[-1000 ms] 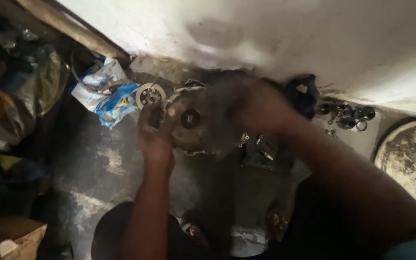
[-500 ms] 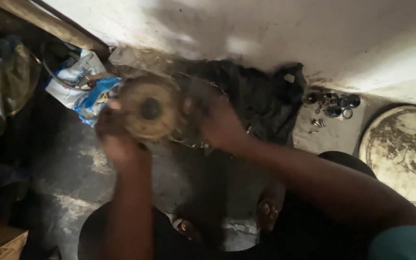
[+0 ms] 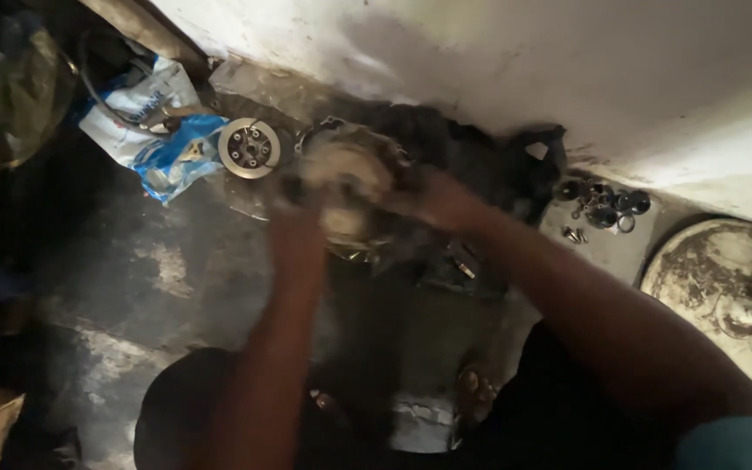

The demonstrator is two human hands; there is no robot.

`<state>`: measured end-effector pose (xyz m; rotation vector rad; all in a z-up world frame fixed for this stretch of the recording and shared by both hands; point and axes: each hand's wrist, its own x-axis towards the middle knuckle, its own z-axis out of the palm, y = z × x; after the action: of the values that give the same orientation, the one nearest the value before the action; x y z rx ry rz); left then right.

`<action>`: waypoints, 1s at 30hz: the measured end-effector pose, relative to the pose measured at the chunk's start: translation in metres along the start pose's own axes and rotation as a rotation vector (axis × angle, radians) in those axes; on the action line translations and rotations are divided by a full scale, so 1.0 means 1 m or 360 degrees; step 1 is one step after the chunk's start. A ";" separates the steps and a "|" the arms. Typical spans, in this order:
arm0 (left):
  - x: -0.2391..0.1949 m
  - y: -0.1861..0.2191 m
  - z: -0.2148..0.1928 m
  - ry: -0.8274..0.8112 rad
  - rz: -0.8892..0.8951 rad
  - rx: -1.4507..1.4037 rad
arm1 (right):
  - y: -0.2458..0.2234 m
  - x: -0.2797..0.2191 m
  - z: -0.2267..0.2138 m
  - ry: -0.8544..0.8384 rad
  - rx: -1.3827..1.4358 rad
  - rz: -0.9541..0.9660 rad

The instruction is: The person sits on the floor of a cluttered repair workshop and works on a motorcycle engine crankcase. They fit a rubber ring into a circular engine cover, press components together by hand, place the cover onto the crankcase, and use a spanner to tighten parts, handling small bolts and engine components from the floor.

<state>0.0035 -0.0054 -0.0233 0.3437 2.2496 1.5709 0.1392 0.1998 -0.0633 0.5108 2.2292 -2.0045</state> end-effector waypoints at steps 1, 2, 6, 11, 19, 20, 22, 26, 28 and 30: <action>-0.012 0.028 0.007 -0.0263 -0.0300 -0.0105 | 0.024 0.000 -0.012 0.0015 -0.0266 0.0231; -0.014 0.029 0.014 -0.0256 -0.0308 -0.0112 | 0.028 -0.007 -0.032 0.0005 -0.0272 0.0237; -0.010 0.046 0.019 -0.0644 -0.0632 -0.0185 | 0.022 -0.026 -0.084 -0.0142 -0.0953 0.0690; 0.029 0.022 -0.002 -0.0229 -0.0538 -0.0840 | 0.074 -0.058 -0.127 -0.0088 -0.1200 0.1371; 0.055 0.031 -0.041 0.0420 -0.0615 -0.1433 | 0.193 -0.083 -0.140 -0.0205 -0.2281 0.1300; 0.054 0.030 -0.040 0.0431 -0.0623 -0.1440 | 0.215 -0.084 -0.148 -0.0218 -0.2292 0.1299; 0.056 0.031 -0.039 0.0299 -0.0645 -0.1362 | 0.260 -0.082 -0.163 -0.0143 -0.2472 0.1053; 0.056 0.026 -0.039 0.0374 -0.0585 -0.1339 | 0.158 -0.048 -0.130 0.0194 -0.2586 0.0338; 0.057 0.028 -0.040 0.0366 -0.0619 -0.1360 | 0.085 -0.024 -0.100 0.0043 -0.1949 0.0766; 0.058 0.024 -0.037 0.0349 -0.0618 -0.1313 | 0.076 0.002 -0.076 0.0063 -0.1610 0.0738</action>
<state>-0.0649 -0.0056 0.0013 -0.4772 1.4640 2.1772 0.1721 0.2806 -0.1266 0.7927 2.4497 -0.5250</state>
